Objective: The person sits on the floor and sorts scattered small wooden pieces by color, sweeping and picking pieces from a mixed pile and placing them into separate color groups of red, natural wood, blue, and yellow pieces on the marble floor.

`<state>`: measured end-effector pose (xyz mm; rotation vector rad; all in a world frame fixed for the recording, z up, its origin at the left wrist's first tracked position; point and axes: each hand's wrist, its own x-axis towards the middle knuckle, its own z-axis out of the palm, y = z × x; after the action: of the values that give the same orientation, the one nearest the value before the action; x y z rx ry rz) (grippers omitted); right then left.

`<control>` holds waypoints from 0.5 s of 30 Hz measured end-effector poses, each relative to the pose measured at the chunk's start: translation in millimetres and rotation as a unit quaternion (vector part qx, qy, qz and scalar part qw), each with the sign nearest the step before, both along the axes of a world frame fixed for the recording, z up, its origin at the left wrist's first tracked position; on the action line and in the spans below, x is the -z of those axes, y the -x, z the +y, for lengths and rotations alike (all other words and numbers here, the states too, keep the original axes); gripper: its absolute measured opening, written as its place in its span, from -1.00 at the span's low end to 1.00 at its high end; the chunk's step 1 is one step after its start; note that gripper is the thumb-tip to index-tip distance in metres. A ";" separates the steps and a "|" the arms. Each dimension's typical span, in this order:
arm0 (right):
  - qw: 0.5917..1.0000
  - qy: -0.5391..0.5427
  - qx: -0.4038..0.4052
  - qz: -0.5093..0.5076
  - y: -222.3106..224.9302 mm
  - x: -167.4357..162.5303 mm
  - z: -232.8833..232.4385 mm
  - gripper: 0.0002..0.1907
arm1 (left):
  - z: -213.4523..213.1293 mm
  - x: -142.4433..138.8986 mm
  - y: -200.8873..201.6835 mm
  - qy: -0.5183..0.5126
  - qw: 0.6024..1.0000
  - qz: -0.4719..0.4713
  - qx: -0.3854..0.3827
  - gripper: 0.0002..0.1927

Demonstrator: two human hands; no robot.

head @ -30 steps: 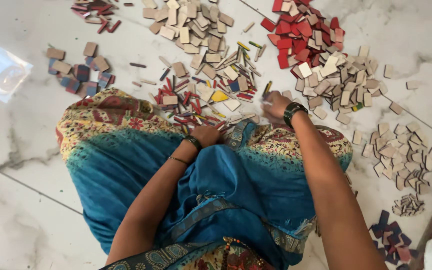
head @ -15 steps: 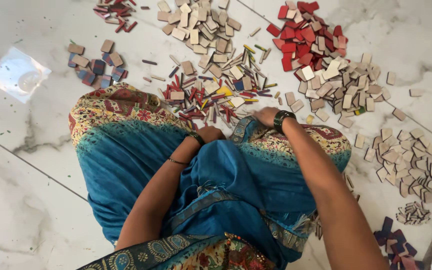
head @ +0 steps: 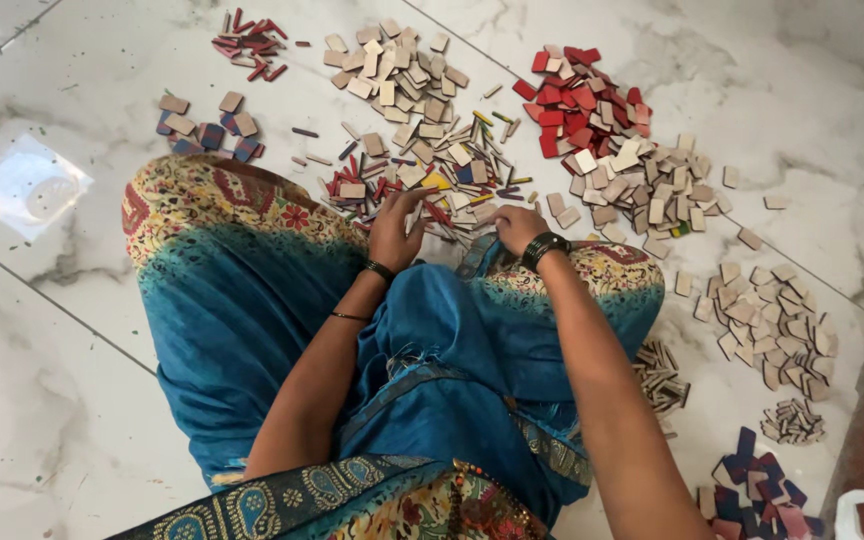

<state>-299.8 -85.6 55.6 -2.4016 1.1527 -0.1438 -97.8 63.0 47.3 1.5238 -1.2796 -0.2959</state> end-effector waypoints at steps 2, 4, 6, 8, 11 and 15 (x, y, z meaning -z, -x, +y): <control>0.982 -0.136 0.023 -0.127 -0.9 -4.8 0.7 -0.68 | -0.3 -10.3 5.8 0.039 0.999 0.006 -0.019 -0.61; 0.950 -0.224 0.053 -0.210 0.6 -10.0 3.8 -0.64 | -3.6 -26.8 13.9 0.079 0.996 0.029 -0.040 -0.64; 0.926 -0.266 0.089 -0.255 0.5 -17.8 7.6 -0.62 | -12.3 -50.1 21.2 0.100 0.992 0.064 -0.036 -0.63; 0.960 -0.203 0.101 -0.166 2.5 -26.5 12.4 -0.62 | -24.5 -74.2 27.9 0.130 0.988 0.084 -0.030 -0.63; 0.997 -0.075 0.010 -0.008 -0.1 -33.4 24.2 -0.64 | -52.0 -109.4 35.0 0.201 0.975 0.093 -0.010 -0.66; 0.995 -0.046 -0.086 -0.010 -8.2 -27.1 35.7 -0.62 | -112.2 -170.4 38.6 0.276 0.955 0.104 -0.020 -0.73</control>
<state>-291.6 -49.8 82.7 -2.3976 0.9187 -0.0571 -136.4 -49.2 217.7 1.0087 -1.0481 -0.0572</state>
